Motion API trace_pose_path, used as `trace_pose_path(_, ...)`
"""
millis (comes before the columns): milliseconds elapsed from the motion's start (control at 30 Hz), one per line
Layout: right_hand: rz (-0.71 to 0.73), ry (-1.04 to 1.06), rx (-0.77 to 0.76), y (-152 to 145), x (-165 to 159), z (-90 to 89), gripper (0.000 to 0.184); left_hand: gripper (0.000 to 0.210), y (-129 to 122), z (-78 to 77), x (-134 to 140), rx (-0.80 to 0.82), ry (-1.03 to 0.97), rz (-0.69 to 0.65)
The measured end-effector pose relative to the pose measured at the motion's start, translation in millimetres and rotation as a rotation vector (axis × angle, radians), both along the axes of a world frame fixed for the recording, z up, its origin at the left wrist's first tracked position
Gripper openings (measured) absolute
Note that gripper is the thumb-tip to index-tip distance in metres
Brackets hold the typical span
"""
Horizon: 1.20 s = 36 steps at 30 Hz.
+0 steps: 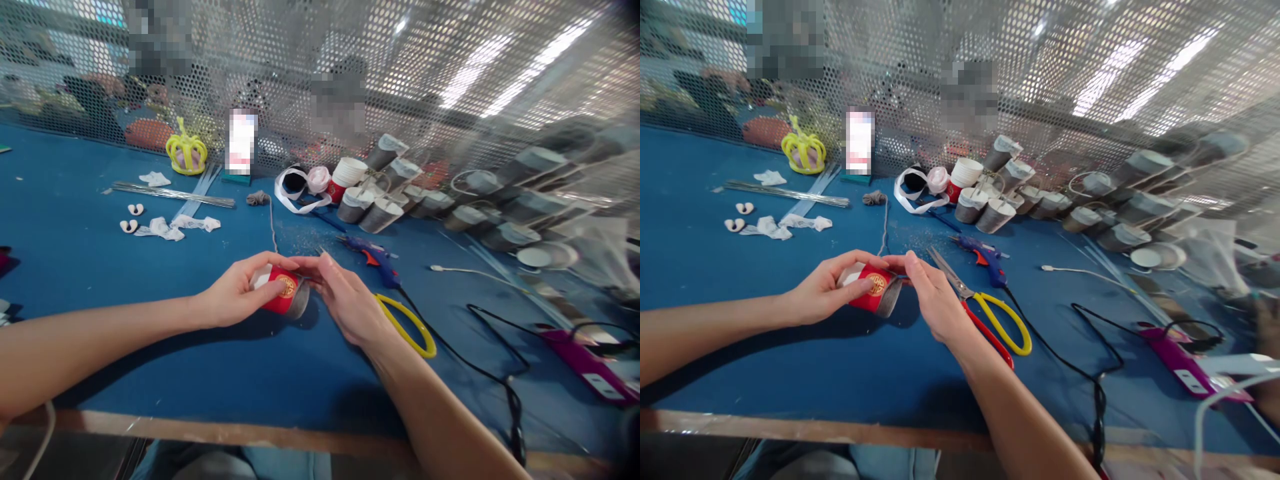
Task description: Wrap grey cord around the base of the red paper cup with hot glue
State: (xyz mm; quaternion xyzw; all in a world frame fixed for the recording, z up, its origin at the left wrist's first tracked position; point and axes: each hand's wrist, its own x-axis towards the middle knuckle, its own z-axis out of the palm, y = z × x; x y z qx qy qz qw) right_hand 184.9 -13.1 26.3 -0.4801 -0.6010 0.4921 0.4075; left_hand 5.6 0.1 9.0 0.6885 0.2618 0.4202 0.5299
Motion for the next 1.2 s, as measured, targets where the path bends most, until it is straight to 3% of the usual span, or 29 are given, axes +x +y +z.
trace_pose_path(233, -0.032, 0.200, -0.095, 3, 2, 3.1, 0.047, 0.022, -2, 1.7, -1, -0.026, 0.054, -0.013)
trace_pose_path(433, -0.046, 0.218, -0.123, 5, 3, 2.2, 0.047, 0.021, -3, 1.8, 0, -0.004, 0.069, -0.002)
trace_pose_path(633, 0.064, 0.282, -0.136, 3, 2, 5.3, 0.051, 0.020, -4, -2.5, 2, -0.014, 0.033, -0.050)
trace_pose_path(900, 0.166, 0.401, -0.145, 1, -5, 5.5, 0.051, 0.028, -7, -4.9, 1, 0.011, 0.141, -0.102)
trace_pose_path(1033, 0.156, 0.226, -0.099, 5, -7, 1.2, 0.053, 0.027, -8, -4.4, 1, 0.008, 0.232, -0.082)
trace_pose_path(1100, 0.055, -0.025, -0.017, 10, -4, -3.4, 0.051, 0.024, -8, -3.8, 1, 0.005, 0.255, -0.047)
trace_pose_path(1200, -0.165, -0.304, 0.128, 18, 6, -6.5, 0.035, 0.021, -8, -3.0, 1, 0.017, 0.259, -0.004)
